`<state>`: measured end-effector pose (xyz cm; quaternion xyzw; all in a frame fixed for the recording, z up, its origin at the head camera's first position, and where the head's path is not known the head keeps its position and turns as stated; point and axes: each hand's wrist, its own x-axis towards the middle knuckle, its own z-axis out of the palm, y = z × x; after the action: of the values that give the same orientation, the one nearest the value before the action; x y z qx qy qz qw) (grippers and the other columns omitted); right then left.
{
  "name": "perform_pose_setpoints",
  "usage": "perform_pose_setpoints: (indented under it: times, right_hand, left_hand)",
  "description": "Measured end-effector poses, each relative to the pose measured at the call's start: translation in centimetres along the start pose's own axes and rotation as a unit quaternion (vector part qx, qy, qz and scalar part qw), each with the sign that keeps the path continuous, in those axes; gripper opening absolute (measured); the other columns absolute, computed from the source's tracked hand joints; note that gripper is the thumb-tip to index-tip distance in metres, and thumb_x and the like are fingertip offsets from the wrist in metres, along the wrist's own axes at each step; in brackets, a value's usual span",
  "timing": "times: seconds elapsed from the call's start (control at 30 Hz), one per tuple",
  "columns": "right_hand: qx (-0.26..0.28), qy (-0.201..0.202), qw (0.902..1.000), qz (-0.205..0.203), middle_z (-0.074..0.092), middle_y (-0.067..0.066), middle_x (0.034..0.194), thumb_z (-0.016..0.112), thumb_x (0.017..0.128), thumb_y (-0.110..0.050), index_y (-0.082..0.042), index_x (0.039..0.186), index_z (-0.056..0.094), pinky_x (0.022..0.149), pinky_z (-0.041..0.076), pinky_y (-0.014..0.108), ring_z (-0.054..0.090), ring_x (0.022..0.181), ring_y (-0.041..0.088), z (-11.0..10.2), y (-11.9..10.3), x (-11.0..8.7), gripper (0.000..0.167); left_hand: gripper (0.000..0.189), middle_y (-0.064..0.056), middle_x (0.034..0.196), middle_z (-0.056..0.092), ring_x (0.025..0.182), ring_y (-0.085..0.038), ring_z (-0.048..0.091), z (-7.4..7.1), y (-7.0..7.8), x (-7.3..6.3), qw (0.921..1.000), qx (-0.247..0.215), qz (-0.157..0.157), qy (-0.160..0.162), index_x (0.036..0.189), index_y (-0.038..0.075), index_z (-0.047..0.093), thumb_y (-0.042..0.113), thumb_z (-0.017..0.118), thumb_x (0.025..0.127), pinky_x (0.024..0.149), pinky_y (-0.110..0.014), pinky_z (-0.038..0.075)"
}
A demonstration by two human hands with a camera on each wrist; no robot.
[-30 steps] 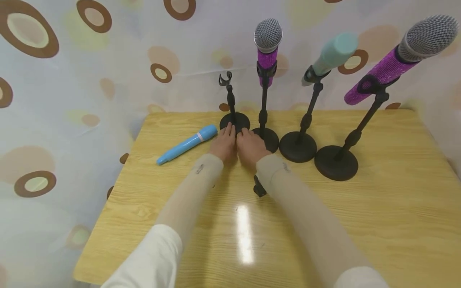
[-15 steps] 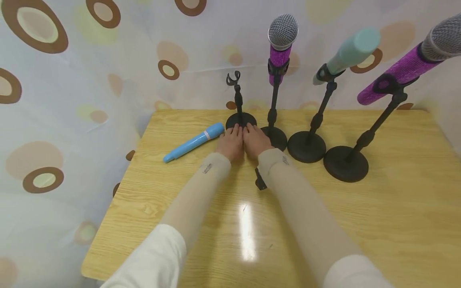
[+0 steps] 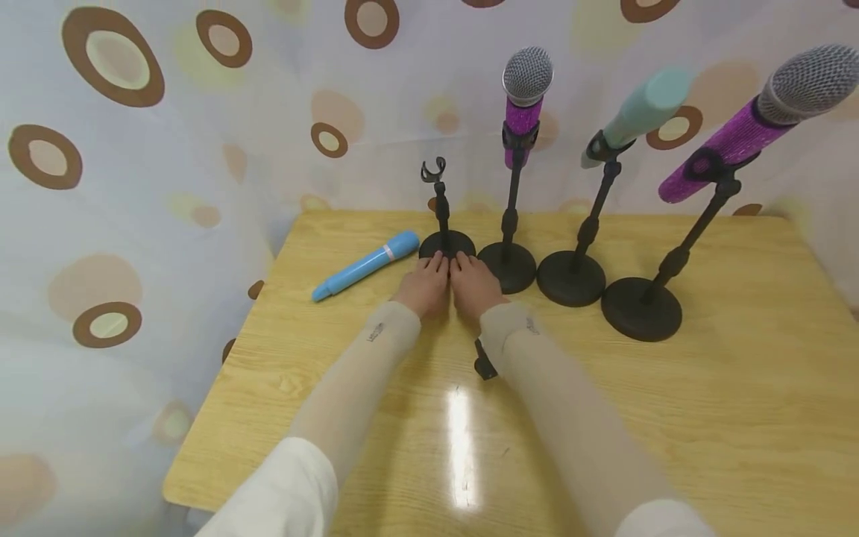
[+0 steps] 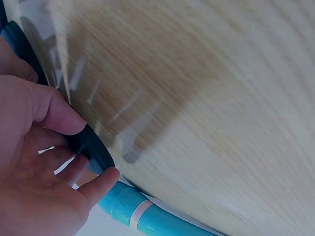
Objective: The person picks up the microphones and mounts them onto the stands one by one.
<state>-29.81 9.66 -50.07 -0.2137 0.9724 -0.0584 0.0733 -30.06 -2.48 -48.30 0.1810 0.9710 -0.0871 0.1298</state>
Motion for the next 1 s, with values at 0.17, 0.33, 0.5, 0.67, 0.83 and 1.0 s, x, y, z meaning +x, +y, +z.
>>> perform_pose_setpoints:
  times: [0.17, 0.33, 0.5, 0.67, 0.83, 1.0]
  right_hand:
    - [-0.006, 0.01, 0.9999, 0.002, 0.03, 0.028, 0.157, 0.051, 0.102, -0.011, 0.007, 0.149, 0.036, 0.119, 0.032, 0.05, 0.037, 0.142, 0.043, 0.6, -0.9, -0.9, 0.053]
    - [-0.015, 0.028, 0.9995, 0.003, 0.033, 0.028, 0.155, 0.053, 0.101, -0.012, 0.008, 0.147, 0.038, 0.118, 0.033, 0.049, 0.039, 0.141, 0.043, 1.3, -1.6, -2.0, 0.053]
    - [-0.025, 0.056, 0.9981, -0.003, 0.039, 0.028, 0.152, 0.053, 0.101, -0.012, 0.008, 0.145, 0.042, 0.119, 0.032, 0.048, 0.042, 0.14, 0.041, 1.8, -2.3, -3.6, 0.05]
    - [-0.037, 0.119, 0.9919, -0.026, 0.049, 0.029, 0.143, 0.057, 0.098, -0.011, 0.011, 0.138, 0.05, 0.114, 0.04, 0.048, 0.051, 0.131, 0.04, 2.5, -3.0, -5.2, 0.046]
    - [-0.043, 0.166, 0.9846, -0.035, 0.055, 0.028, 0.137, 0.061, 0.095, -0.011, 0.01, 0.134, 0.055, 0.108, 0.046, 0.048, 0.056, 0.124, 0.04, 3.4, -3.3, -6.7, 0.044]
    - [-0.045, 0.182, 0.9815, -0.037, 0.056, 0.027, 0.134, 0.064, 0.093, -0.011, 0.009, 0.132, 0.057, 0.103, 0.049, 0.048, 0.057, 0.12, 0.04, 3.8, -3.4, -8.6, 0.044]
  left_hand:
    - [0.063, -0.011, 0.166, 0.019, 0.149, -0.027, 0.027, 0.4, -0.1, -1.4, 0.9999, -0.005, 0.009, 0.001, 0.158, 0.008, 0.02, 0.031, 0.044, 0.104, 0.109, -0.042, 0.046]
    - [0.06, -0.013, 0.165, 0.022, 0.148, -0.028, 0.03, 0.9, 0.2, -2.7, 0.9996, 0.013, 0.02, 0.013, 0.157, 0.006, 0.022, 0.03, 0.042, 0.105, 0.107, -0.039, 0.048]
    - [0.058, -0.013, 0.163, 0.027, 0.145, -0.027, 0.035, 1.4, 0.7, -3.9, 0.9986, 0.038, 0.023, 0.028, 0.156, 0.006, 0.026, 0.031, 0.042, 0.106, 0.104, -0.036, 0.051]
    - [0.062, -0.013, 0.163, 0.027, 0.145, -0.028, 0.035, 1.6, 1.1, -5.3, 0.9981, 0.046, 0.029, 0.027, 0.156, 0.006, 0.027, 0.034, 0.046, 0.104, 0.104, -0.035, 0.051]
    - [0.064, -0.013, 0.162, 0.028, 0.145, -0.027, 0.036, 2.0, 1.6, -6.7, 0.9969, 0.057, 0.04, 0.036, 0.155, 0.005, 0.029, 0.035, 0.05, 0.102, 0.104, -0.033, 0.051]
    - [0.064, -0.012, 0.162, 0.029, 0.146, -0.026, 0.035, 2.1, 2.2, -8.1, 0.9963, 0.052, 0.056, 0.04, 0.154, 0.006, 0.031, 0.035, 0.052, 0.101, 0.109, -0.033, 0.047]
